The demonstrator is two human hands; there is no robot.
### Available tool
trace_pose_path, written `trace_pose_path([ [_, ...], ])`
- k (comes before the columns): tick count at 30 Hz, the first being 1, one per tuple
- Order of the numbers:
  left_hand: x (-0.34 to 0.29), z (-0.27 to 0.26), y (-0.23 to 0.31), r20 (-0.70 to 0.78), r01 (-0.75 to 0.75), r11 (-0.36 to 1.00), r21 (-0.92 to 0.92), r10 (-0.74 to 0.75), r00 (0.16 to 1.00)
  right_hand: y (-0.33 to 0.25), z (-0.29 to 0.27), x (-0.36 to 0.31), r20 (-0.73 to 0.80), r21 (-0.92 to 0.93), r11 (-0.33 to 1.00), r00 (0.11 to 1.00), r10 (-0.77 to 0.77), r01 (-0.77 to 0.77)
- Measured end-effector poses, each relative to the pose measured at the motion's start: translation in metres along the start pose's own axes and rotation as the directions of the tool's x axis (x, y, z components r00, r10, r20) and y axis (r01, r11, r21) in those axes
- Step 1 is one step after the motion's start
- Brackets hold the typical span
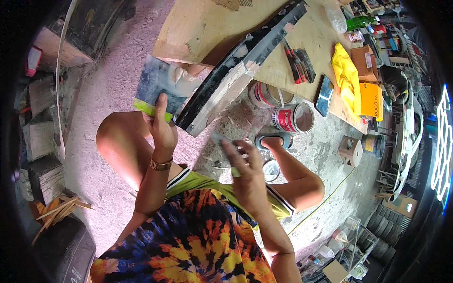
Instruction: Sanding a black car part using sandpaper and water at a workbench.
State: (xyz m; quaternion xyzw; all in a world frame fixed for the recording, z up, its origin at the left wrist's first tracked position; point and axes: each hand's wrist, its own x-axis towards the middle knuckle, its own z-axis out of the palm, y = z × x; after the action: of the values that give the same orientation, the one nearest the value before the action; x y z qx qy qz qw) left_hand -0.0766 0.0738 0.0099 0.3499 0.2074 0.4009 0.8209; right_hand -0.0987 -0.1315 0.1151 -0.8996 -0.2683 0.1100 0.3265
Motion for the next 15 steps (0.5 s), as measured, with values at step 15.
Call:
trace_pose_path([
  [15, -0.038, -0.004, 0.078, 0.224, 0.061, 0.915, 0.399, -0.161, 0.961, 0.024, -0.042, 0.001, 0.052, -0.034, 0.954, 0.954, -0.296, 0.298],
])
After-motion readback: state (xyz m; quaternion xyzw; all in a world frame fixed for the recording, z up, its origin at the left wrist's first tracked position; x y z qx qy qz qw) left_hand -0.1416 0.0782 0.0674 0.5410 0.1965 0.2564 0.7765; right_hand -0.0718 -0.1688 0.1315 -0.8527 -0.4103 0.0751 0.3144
